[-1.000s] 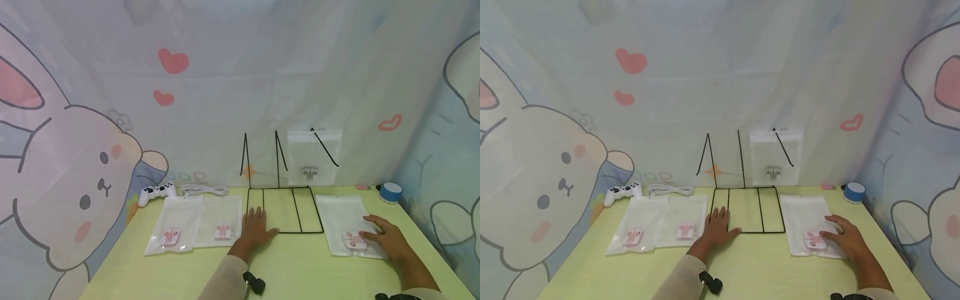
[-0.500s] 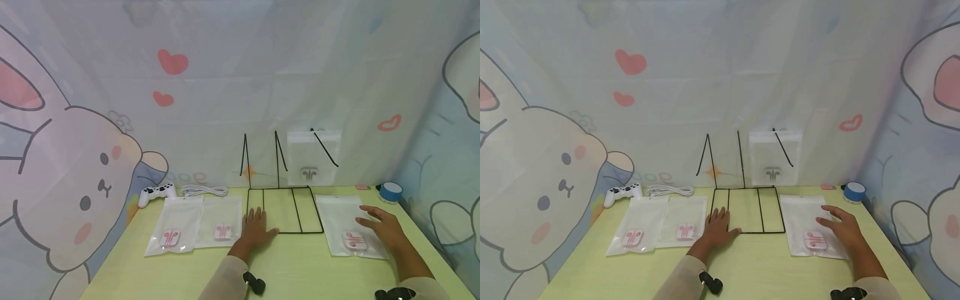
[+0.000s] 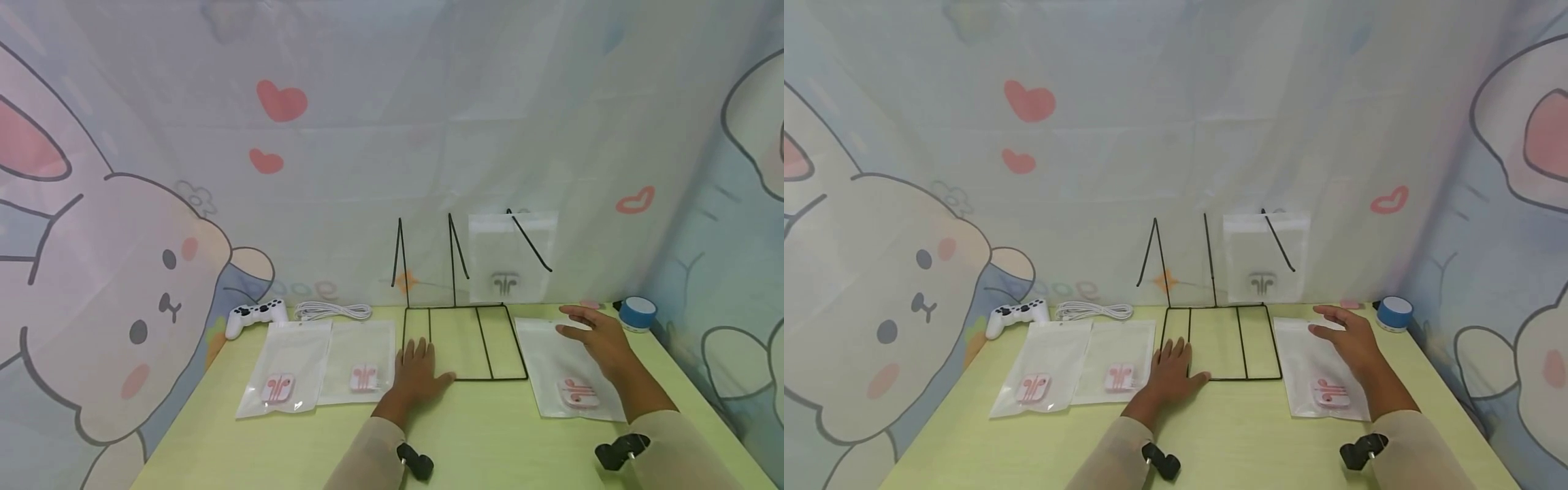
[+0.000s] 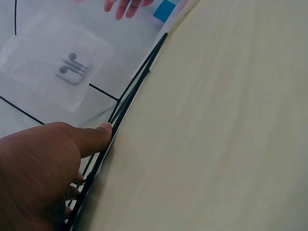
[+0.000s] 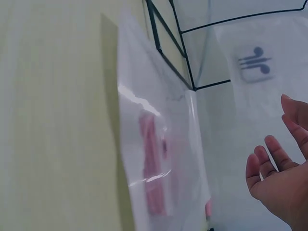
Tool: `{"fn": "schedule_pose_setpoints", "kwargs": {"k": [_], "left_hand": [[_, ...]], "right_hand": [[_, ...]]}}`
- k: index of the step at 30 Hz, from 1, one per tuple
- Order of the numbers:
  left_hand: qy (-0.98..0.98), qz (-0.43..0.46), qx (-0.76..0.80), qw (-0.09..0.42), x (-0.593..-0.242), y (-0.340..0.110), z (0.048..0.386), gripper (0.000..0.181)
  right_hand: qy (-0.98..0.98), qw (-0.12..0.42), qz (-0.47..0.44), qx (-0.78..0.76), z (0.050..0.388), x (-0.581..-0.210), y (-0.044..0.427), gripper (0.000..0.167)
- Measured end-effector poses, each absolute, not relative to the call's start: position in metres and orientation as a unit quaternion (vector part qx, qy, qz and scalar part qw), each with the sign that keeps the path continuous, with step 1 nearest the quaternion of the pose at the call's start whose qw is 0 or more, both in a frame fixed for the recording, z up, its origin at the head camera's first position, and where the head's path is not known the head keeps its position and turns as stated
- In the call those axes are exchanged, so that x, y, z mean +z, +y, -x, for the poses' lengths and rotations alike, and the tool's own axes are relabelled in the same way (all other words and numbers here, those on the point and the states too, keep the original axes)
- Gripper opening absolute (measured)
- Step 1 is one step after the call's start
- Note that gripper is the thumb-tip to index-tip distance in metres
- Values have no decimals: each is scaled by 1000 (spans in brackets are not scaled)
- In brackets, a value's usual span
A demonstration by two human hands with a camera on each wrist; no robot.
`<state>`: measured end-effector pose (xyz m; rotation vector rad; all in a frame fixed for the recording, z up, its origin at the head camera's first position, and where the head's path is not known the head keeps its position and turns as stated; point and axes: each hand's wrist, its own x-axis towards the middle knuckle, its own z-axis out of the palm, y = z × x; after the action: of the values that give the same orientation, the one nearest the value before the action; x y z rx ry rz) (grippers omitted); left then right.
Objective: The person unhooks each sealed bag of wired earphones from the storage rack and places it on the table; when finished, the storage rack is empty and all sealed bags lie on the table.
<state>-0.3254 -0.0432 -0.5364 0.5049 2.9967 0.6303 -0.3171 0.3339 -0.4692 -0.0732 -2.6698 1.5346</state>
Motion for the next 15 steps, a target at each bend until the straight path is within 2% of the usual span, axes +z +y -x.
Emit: {"fn": "schedule_pose_setpoints", "kwargs": {"k": [15], "left_hand": [[965,-164,204,20,-539,-44,326,90]], "right_hand": [[-818,43,16,574,346,-447,314,74]]}}
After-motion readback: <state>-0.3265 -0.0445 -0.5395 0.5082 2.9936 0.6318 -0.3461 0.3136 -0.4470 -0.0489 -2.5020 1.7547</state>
